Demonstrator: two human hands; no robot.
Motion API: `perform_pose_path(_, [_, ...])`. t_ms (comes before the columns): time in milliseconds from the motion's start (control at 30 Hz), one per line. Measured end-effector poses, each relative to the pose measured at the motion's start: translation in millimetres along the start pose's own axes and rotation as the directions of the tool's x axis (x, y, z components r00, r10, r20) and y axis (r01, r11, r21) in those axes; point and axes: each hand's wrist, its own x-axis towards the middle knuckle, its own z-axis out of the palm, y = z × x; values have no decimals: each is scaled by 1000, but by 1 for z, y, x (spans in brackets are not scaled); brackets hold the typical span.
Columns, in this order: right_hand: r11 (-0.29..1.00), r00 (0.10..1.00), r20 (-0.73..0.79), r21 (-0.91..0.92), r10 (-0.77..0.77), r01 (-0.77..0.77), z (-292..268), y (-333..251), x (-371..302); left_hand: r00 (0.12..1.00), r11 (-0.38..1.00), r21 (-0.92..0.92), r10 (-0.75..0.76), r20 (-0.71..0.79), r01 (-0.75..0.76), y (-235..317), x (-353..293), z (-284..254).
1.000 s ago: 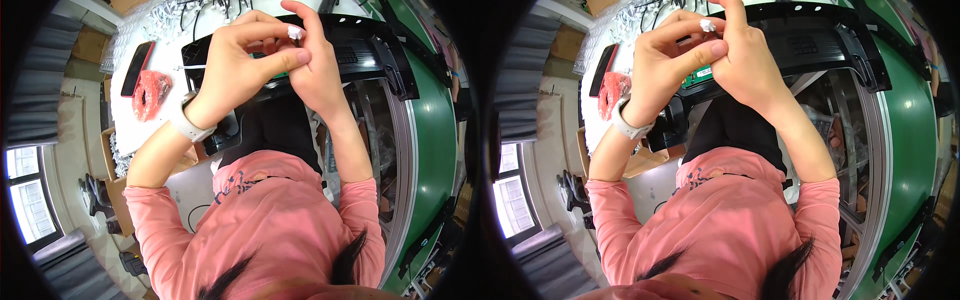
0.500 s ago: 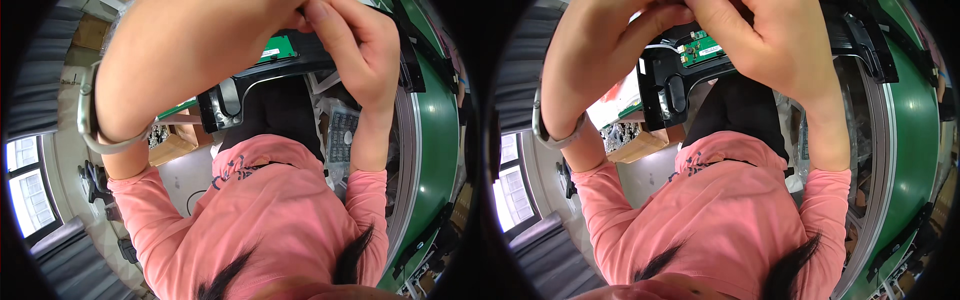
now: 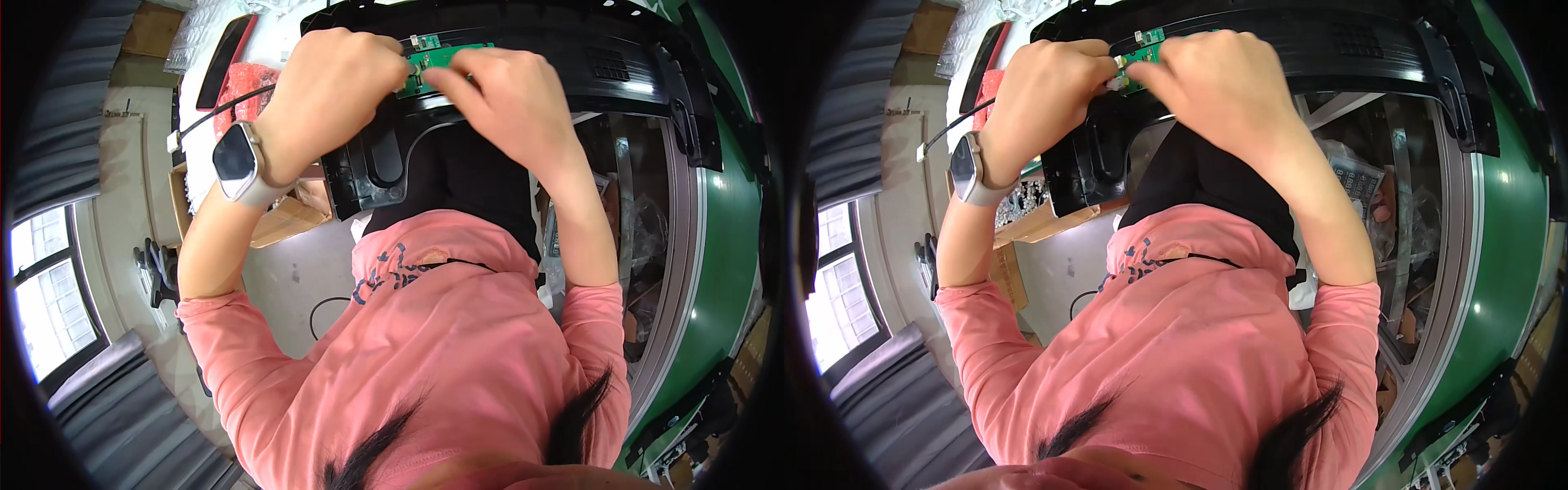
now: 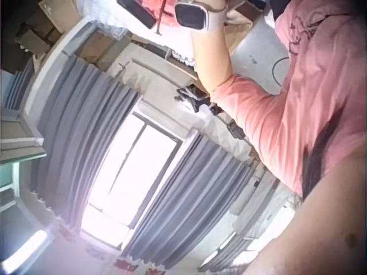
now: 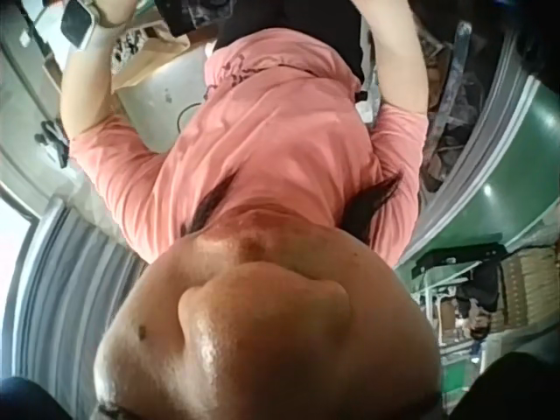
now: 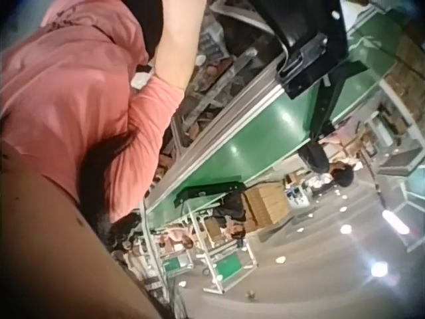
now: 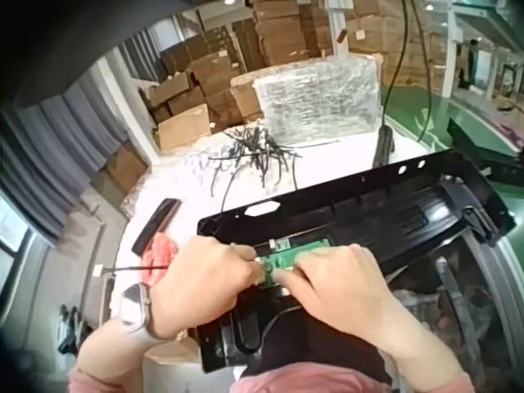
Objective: Assembling circuit boards into plastic housings using an electric screwdriver at a factory station.
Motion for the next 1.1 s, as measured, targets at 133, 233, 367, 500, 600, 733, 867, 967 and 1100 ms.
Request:
perform_pose_path(133, [984,986,-16,-72,164,-165,-1,20,-7,984,997,5,-82,158,82,-11,-4,12])
perform_pose_path(233, [965,969,-12,-91,246,-246,-2,21,-9,979,979,-127,-137,154,157,-10,-5,15])
perform_pose_path(367, [950,953,7,-81,303,-302,-3,19,-8,980,973,-159,-144,140,166,-9,-5,15])
perform_pose_path(500, [947,951,-14,-88,308,-308,0,21,-10,977,979,-123,-144,155,164,-6,-3,15])
perform_pose_path(600, [952,956,-40,-79,292,-294,2,22,-13,972,977,-123,-148,183,172,-5,-5,12])
perform_pose_path(733, [951,955,-41,-84,294,-296,2,23,-13,970,977,-114,-159,184,182,-2,-5,10])
perform_pose_path(867, [956,959,-51,-87,277,-281,3,24,-15,974,981,-85,-160,158,175,2,-3,12])
perform_pose_path(967, [966,969,-71,-95,235,-241,5,23,-15,986,997,-43,-55,157,62,-1,-1,11])
perform_pose_path(1100, [986,990,-67,-107,125,-131,12,28,-12,971,982,13,183,152,-187,-10,8,7])
